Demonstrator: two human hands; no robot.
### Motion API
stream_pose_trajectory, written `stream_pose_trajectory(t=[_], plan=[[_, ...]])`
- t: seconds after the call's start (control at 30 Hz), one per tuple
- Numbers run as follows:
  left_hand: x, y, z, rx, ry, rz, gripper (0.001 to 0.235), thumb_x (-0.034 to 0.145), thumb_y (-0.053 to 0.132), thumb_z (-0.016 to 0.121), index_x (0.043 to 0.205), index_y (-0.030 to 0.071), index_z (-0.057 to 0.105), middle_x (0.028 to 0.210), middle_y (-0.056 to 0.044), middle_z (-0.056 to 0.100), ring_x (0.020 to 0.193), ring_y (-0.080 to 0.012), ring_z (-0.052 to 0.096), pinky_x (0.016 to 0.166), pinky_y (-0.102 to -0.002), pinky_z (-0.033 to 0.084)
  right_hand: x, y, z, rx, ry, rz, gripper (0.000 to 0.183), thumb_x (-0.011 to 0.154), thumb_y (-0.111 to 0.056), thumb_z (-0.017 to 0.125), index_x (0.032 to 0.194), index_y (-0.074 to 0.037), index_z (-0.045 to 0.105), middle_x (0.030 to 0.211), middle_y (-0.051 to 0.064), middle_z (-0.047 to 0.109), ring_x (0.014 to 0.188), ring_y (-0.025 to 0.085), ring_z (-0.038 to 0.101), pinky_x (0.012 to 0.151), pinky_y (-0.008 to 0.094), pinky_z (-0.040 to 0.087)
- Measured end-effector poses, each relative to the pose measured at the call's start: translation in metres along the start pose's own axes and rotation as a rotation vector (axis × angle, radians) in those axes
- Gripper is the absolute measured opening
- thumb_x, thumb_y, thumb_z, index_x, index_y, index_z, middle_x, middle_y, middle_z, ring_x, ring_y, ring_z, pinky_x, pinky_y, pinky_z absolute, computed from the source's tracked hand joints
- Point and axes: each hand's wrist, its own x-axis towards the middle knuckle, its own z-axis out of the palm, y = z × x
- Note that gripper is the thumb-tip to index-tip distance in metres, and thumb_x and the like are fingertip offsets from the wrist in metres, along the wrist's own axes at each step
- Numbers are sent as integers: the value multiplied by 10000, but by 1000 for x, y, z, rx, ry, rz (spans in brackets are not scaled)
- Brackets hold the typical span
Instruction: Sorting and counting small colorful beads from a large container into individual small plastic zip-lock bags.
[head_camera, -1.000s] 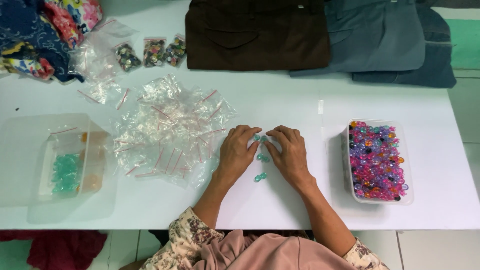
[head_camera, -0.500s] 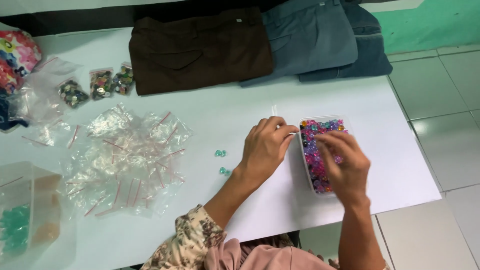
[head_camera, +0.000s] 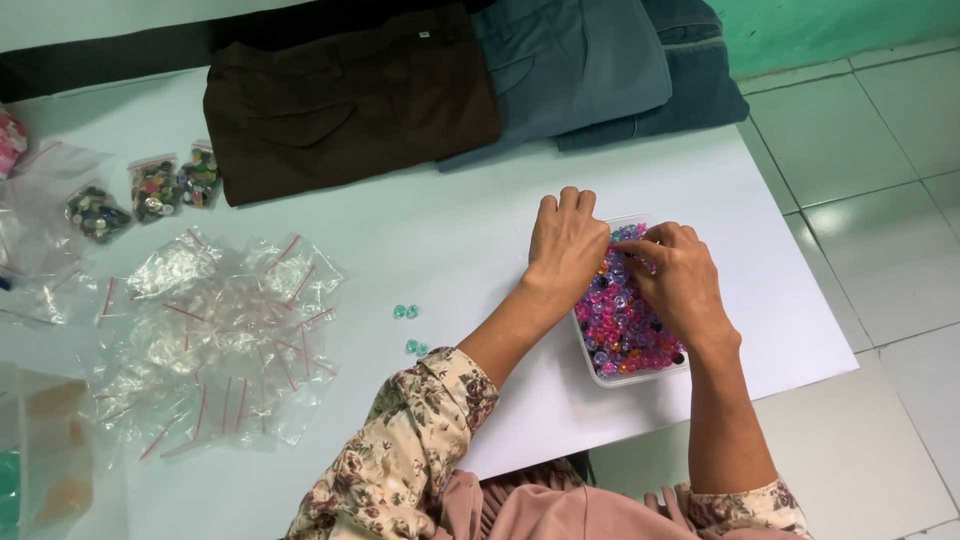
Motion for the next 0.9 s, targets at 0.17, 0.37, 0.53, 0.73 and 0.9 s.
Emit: stream_pose_trajectory(t=[0.17,0.37,0.53,0.73,0.9], plan=[[-6,-2,9,-40,63,59,72,725,18,816,740,68,767,866,-113,625,822,-248,544,671,-390,385,-5,1,1,39,16,7,140,943,-194,782,1071,-231,825,977,47,687,989,229,652,836,356,535],[-14,-1,3,-158,203,100,91,722,64,830,723,57,740,817,-100,594,799,-250,551,647,-392,409,-17,-12,-23,213,117,-8,161,981,-158,776,1137,-165,813,964,90,679,948,264,661,817,368,546],[-49,-1,-39,-268,365,61,155,800,213,764,761,75,704,812,-69,571,768,-268,570,620,-398,421,-39,-42,-37,341,257,-120,213,978,-79,815,1189,-106,804,997,127,661,869,282,649,769,393,572],[-161,-28,-139,-502,287,7,169,940,263,783,1009,127,711,972,-23,693,831,-239,635,682,-363,433,-88,-112,-41,405,239,-273,243,1000,-60,773,1240,-87,752,1170,123,676,1077,237,650,810,324,559],[-266,-58,-136,-484,222,-283,150,909,279,801,958,158,728,941,-9,715,854,-195,678,710,-343,460,-119,-161,4,610,-35,-486,304,932,-118,728,1234,-111,697,1022,76,645,856,218,573,771,363,470]])
